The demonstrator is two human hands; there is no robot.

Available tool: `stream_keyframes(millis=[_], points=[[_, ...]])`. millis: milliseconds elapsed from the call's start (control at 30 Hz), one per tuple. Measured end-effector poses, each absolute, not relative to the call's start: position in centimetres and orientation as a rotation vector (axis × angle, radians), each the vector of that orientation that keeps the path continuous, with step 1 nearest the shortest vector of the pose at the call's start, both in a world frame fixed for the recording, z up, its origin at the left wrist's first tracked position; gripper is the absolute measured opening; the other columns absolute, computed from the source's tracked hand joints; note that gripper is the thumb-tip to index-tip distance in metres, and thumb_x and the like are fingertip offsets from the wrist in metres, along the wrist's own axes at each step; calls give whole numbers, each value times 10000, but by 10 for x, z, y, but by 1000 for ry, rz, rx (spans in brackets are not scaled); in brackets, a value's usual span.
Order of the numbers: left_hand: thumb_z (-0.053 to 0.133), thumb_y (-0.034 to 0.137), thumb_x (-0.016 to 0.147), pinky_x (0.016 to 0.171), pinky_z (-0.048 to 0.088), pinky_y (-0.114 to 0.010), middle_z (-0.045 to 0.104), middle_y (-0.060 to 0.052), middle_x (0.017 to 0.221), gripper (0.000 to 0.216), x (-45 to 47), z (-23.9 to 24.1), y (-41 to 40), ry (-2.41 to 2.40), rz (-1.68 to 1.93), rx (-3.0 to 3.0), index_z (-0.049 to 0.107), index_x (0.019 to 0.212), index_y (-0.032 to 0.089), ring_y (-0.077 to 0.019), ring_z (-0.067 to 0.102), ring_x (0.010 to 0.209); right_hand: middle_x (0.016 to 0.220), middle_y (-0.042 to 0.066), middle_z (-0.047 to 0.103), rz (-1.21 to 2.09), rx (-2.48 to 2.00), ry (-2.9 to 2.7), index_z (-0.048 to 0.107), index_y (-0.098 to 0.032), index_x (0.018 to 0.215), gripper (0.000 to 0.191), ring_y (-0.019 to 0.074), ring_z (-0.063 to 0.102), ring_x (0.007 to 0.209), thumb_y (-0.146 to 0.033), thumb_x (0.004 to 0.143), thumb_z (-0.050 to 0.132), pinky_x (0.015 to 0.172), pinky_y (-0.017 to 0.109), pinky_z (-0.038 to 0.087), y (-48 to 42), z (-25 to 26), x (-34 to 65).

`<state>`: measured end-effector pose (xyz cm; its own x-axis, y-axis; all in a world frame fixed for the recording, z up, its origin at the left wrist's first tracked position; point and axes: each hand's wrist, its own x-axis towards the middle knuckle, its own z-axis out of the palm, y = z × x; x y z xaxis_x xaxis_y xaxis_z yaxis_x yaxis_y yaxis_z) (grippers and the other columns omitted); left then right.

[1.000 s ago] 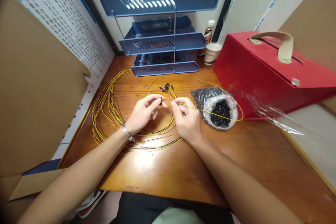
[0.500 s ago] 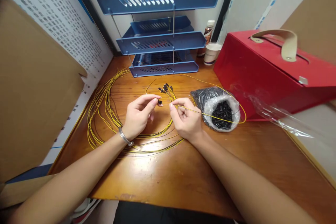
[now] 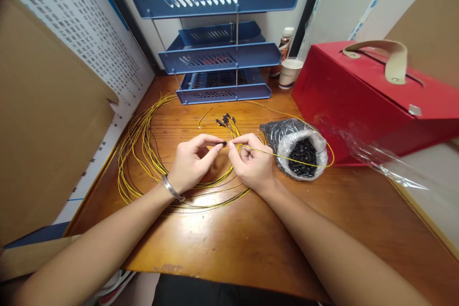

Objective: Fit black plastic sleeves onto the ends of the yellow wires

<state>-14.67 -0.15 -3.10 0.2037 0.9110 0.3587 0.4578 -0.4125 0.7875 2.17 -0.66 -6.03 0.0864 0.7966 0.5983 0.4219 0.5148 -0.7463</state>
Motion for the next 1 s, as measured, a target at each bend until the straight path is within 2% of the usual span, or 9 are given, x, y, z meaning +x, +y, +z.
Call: stream_keyframes(millis=[333,600,733,833,1000], points=[[705,325,870,527,481,-203,785,-38,905,167,-147,-29,-1,1285,1080,1848,733,939,176,-94,627,553,459,-114,369,417,-1092,-1519,592,-201,792,95,54,311,381,-221,858,657,431,226,253,-5,-58,22],[684,318,894,556,531,-210,786,-63,907,155,-146,-28,-1,1265,1107,1816,693,941,171,-168,744,758,459,-107,381,459,-1127,-1506,592,-203,797,106,60,317,386,-257,865,653,426,224,253,-3,-61,23],[671,307,899,556,536,-210,786,-66,920,140,-145,-27,-1,1260,1112,1814,685,939,174,-176,753,791,464,-107,380,473,-1122,-1496,595,-203,802,104,60,316,389,-260,866,654,428,223,253,-3,-62,23],[680,318,896,556,532,-209,788,-60,911,150,-146,-28,0,1264,1117,1837,688,940,176,-165,744,748,464,-106,379,487,-1120,-1492,596,-203,801,106,60,313,392,-263,869,652,431,224,255,-3,-62,22],[670,338,906,525,500,-210,792,-40,895,165,-148,-30,0,1317,1107,1953,704,963,187,-116,669,565,460,-104,383,476,-1129,-1496,601,-201,796,110,61,313,392,-269,866,652,430,225,252,-2,-61,22]])
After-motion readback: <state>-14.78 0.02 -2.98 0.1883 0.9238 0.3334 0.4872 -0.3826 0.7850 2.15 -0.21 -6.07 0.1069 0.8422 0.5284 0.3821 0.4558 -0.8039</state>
